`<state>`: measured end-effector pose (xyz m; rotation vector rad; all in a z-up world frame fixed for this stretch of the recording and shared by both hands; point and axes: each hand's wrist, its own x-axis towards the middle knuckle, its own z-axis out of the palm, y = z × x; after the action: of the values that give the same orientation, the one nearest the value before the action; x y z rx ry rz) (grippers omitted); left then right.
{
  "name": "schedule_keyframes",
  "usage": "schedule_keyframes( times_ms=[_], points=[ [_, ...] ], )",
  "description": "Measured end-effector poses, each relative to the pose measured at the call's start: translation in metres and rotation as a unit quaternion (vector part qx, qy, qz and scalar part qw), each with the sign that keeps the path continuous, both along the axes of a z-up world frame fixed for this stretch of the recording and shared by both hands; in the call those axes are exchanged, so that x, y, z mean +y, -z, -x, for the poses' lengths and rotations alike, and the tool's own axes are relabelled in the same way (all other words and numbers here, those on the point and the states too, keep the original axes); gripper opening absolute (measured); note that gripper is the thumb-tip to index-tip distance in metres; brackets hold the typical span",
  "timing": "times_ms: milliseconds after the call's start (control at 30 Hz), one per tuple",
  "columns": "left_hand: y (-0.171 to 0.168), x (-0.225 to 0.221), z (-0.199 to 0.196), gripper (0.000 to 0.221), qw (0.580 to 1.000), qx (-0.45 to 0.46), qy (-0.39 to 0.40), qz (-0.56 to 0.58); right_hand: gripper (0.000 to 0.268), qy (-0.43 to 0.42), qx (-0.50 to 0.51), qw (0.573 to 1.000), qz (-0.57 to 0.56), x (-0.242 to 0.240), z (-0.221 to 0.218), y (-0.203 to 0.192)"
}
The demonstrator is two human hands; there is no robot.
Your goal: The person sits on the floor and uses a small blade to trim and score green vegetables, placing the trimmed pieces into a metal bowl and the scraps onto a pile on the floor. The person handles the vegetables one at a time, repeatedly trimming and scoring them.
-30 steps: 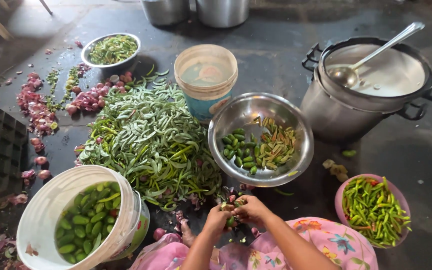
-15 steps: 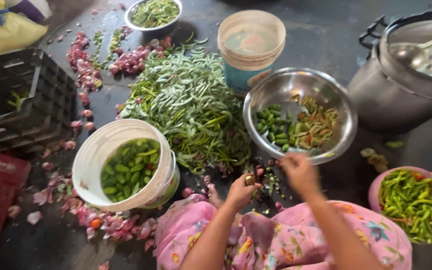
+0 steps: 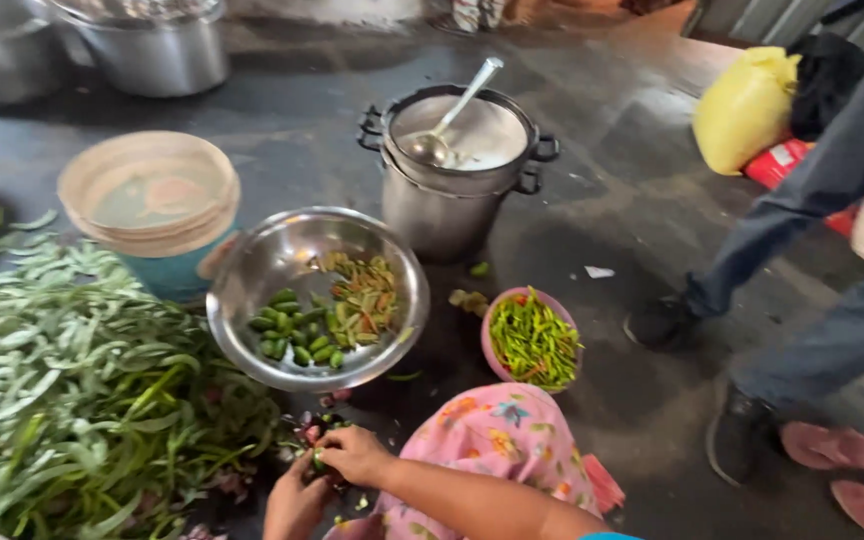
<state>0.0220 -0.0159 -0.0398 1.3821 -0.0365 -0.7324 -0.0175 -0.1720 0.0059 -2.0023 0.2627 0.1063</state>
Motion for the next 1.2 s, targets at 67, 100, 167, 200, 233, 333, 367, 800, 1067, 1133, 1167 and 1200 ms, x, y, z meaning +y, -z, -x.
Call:
schedule_keyframes(
  times_ms=[67, 100, 167, 200, 233, 333, 367, 800, 1067, 1133, 1167, 1200],
  points=[
    [0.016, 0.005, 0.0, 0.067, 0.987, -0.024, 0.027, -0.157, 0.036, -0.014, 0.026, 0.999, -0.027, -0.003, 0.001, 0.017],
    [0.023, 0.006, -0.002, 0.069, 0.971, -0.039, 0.038, -0.233, 0.038, -0.028, -0.002, 0.999, -0.015, -0.005, 0.001, 0.024],
    [0.035, 0.008, -0.005, 0.066, 0.972, -0.044, 0.034, -0.228, 0.044, -0.058, -0.062, 0.996, 0.01, -0.004, 0.001, 0.035],
    [0.042, 0.01, -0.009, 0.065, 0.972, -0.047, 0.031, -0.226, 0.046, -0.05, -0.035, 0.996, -0.058, -0.004, -0.002, 0.039],
    [0.049, 0.013, -0.011, 0.063, 0.974, -0.046, 0.02, -0.222, 0.047, -0.041, -0.007, 0.991, -0.131, -0.002, -0.006, 0.044],
    [0.069, 0.017, -0.023, 0.053, 0.98, -0.029, -0.02, -0.195, 0.043, -0.058, -0.024, 0.985, -0.159, -0.01, -0.015, 0.053],
    [0.073, 0.018, -0.027, 0.047, 0.984, -0.014, -0.039, -0.174, 0.04, -0.069, -0.046, 0.987, -0.134, -0.015, -0.018, 0.053],
    [0.008, 0.026, -0.014, 0.044, 0.974, 0.048, -0.222, 0.006, 0.039, -0.138, -0.047, 0.984, -0.1, -0.026, -0.046, 0.025],
    [-0.017, 0.022, -0.009, 0.037, 0.966, -0.092, -0.207, -0.126, 0.024, -0.093, -0.078, 0.991, -0.054, -0.007, -0.045, 0.013],
    [-0.024, 0.01, -0.009, 0.034, 0.96, -0.128, -0.221, -0.114, 0.021, -0.088, -0.086, 0.99, -0.064, -0.013, -0.044, 0.005],
    [-0.027, 0.006, -0.009, 0.033, 0.957, -0.145, -0.228, -0.109, 0.02, -0.088, -0.092, 0.99, -0.067, -0.014, -0.045, 0.002],
    [-0.029, 0.004, -0.01, 0.033, 0.953, -0.158, -0.229, -0.12, 0.019, -0.088, -0.097, 0.989, -0.069, -0.014, -0.046, 0.001]
  ],
)
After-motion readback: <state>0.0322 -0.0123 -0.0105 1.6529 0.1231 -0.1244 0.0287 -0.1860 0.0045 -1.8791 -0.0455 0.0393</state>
